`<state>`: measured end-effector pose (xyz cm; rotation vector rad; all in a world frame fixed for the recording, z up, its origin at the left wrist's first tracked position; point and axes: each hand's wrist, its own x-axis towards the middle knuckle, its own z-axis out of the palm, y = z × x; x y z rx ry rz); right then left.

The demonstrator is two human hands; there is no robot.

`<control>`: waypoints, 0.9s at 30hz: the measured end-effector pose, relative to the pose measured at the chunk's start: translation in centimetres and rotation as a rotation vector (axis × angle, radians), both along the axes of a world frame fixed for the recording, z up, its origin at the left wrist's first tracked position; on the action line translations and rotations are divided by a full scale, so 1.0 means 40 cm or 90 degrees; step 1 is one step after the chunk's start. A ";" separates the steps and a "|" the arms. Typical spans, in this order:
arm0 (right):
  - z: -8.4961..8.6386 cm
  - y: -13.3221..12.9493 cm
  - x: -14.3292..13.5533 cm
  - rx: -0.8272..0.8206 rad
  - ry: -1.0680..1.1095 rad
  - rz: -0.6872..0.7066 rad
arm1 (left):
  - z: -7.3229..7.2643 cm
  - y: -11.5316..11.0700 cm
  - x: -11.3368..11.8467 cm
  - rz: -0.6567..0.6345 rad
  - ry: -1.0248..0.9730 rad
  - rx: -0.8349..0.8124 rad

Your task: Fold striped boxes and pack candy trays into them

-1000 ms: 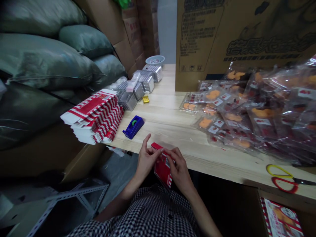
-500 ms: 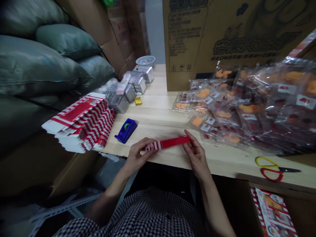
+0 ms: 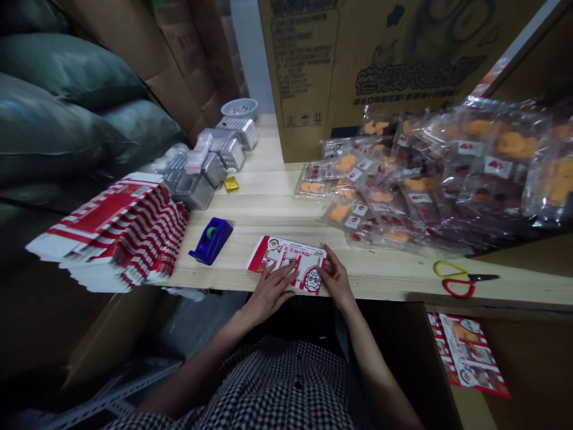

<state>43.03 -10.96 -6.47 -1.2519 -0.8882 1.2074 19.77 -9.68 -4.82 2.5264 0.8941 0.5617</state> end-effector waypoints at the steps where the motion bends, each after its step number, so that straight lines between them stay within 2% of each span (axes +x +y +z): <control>1: -0.015 0.006 0.005 0.021 -0.054 -0.003 | 0.001 0.000 -0.003 0.003 -0.018 -0.012; 5: -0.049 0.030 0.012 0.130 -0.318 -0.066 | 0.007 0.022 0.000 0.058 -0.129 -0.027; 7: -0.044 0.040 0.011 0.150 -0.363 -0.083 | 0.020 0.049 0.012 0.092 -0.148 -0.018; 10: -0.004 0.058 0.026 0.168 -0.388 -0.098 | 0.054 0.103 0.038 0.107 -0.149 0.003; 13: 0.047 0.105 0.070 0.208 -0.505 -0.151 | 0.088 0.158 0.071 0.136 -0.171 0.024; 16: 0.068 0.189 0.123 0.165 -0.714 -0.161 | 0.104 0.198 0.107 0.152 -0.176 0.015; 19: 0.057 0.271 0.158 0.097 -0.860 -0.139 | 0.101 0.217 0.133 0.152 -0.176 -0.009; 23: 0.057 0.315 0.178 0.134 -0.880 -0.108 | 0.087 0.222 0.135 0.160 -0.223 -0.040; 25: 0.074 0.314 0.185 0.186 -0.850 -0.131 | 0.084 0.223 0.131 0.162 -0.252 -0.065; 27: 0.098 0.308 0.189 0.250 -0.759 -0.185 | 0.085 0.225 0.131 0.162 -0.277 -0.101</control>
